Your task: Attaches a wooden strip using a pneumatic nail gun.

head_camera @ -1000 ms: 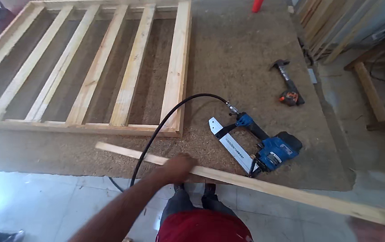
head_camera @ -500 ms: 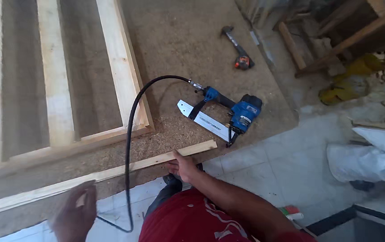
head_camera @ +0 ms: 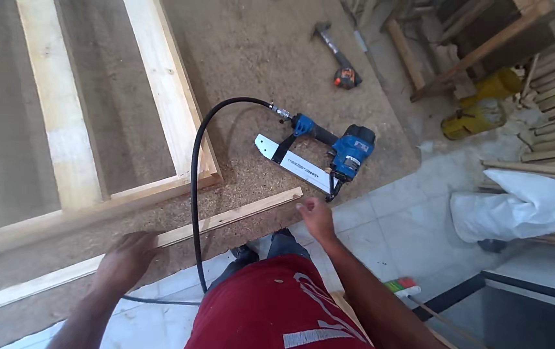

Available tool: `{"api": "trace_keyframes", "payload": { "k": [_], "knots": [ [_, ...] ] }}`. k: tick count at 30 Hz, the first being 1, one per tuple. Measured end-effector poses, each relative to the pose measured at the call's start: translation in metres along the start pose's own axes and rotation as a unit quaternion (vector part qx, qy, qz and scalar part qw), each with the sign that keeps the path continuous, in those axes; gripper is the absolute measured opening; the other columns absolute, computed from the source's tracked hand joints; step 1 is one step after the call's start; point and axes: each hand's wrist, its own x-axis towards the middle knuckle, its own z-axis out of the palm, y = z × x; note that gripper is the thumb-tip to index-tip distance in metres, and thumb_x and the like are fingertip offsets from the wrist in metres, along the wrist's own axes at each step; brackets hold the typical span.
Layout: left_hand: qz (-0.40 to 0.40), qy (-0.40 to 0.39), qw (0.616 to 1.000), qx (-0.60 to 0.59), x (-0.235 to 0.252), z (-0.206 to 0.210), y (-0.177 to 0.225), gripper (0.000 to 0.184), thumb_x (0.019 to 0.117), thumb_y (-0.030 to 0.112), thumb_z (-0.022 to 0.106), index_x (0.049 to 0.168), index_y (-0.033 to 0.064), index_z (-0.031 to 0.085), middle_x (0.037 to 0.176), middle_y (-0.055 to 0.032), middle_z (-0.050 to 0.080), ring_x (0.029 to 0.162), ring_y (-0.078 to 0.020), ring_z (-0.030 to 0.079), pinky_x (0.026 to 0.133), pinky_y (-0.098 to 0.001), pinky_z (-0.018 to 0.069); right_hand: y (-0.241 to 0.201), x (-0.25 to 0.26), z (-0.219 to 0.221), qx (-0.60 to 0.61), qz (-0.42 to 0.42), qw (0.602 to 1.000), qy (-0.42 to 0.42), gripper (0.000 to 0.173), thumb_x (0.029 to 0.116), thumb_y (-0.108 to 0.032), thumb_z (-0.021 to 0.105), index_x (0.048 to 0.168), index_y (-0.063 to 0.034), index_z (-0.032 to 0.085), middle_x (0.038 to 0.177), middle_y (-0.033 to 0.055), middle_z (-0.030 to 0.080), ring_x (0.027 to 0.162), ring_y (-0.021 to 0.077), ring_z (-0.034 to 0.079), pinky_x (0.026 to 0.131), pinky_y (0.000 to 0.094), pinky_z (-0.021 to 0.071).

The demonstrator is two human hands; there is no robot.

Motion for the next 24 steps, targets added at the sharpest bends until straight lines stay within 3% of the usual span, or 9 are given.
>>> {"api": "trace_keyframes", "payload": {
  "k": [3,8,17,19,21,22,24],
  "knots": [
    [-0.008,0.02,1.0,0.011,-0.006,0.005,0.0,0.041,0.093,0.026,0.076,0.131,0.0129,0.069,0.128,-0.0124,0.07,0.124,-0.035,0.063,0.105,-0.0586,0.0492,0.012,0.024,-0.006,-0.025,-0.099,0.995,0.023,0.047,0.0978,-0.028,0.07,0.14,-0.0097,0.061,0.124,0.0108,0.071,0.109,0.0229,0.071,0.098,0.048,0.0581],
    [-0.015,0.002,0.999,0.03,-0.003,-0.001,0.008,0.04,0.0922,0.025,0.077,0.129,0.0124,0.07,0.127,-0.0118,0.07,0.122,-0.0337,0.065,0.104,-0.0574,0.0503,0.014,0.042,-0.003,-0.096,-0.178,0.979,0.023,0.033,0.0991,-0.022,0.068,0.13,-0.011,0.071,0.119,0.0107,0.074,0.11,0.0245,0.071,0.1,0.0487,0.0564],
    [-0.042,-0.049,0.994,0.085,0.004,-0.016,0.026,0.039,0.0909,0.025,0.075,0.128,0.0139,0.071,0.126,-0.0099,0.071,0.121,-0.033,0.066,0.103,-0.0582,0.0512,0.031,0.045,0.004,-0.069,-0.239,0.967,0.062,0.027,0.0972,-0.023,0.071,0.119,-0.0077,0.076,0.112,0.0126,0.075,0.108,0.027,0.071,0.099,0.0473,0.0566],
    [-0.074,-0.087,0.987,0.114,0.008,-0.026,0.037,0.045,0.0897,0.03,0.078,0.132,0.0172,0.069,0.13,-0.0077,0.07,0.125,-0.0318,0.064,0.106,-0.0584,0.0489,0.032,0.048,0.006,-0.075,-0.243,0.965,0.059,0.025,0.0984,-0.024,0.07,0.116,-0.0075,0.076,0.11,0.013,0.075,0.108,0.028,0.071,0.098,0.0477,0.0567],
    [-0.149,-0.139,0.967,0.151,0.014,-0.053,0.071,0.056,0.0879,0.038,0.08,0.136,0.0145,0.065,0.132,-0.0119,0.068,0.127,-0.0355,0.061,0.108,-0.0609,0.0457,0.032,0.052,0.006,-0.076,-0.252,0.963,0.055,0.026,0.0993,-0.026,0.068,0.115,-0.0077,0.076,0.109,0.0125,0.075,0.107,0.0277,0.071,0.097,0.047,0.0572],
    [-0.181,-0.141,0.961,0.152,0.017,-0.069,0.096,0.047,0.0908,0.039,0.077,0.129,0.0125,0.069,0.123,-0.015,0.071,0.121,-0.039,0.064,0.101,-0.0645,0.0483,0.033,0.053,0.005,-0.074,-0.259,0.961,0.055,0.025,0.0991,-0.026,0.068,0.114,-0.0075,0.076,0.108,0.0123,0.075,0.106,0.0276,0.071,0.096,0.0465,0.0577],
    [-0.173,-0.058,0.976,0.115,0.019,-0.094,0.153,0.025,0.0997,0.034,0.064,0.107,0.0118,0.075,0.097,-0.0165,0.075,0.095,-0.0413,0.072,0.077,-0.0682,0.0539,0.034,0.054,0.004,-0.075,-0.264,0.96,0.049,0.025,0.0986,-0.025,0.069,0.112,-0.006,0.076,0.107,0.0129,0.075,0.105,0.0285,0.072,0.096,0.0468,0.0578]
  ]
}}
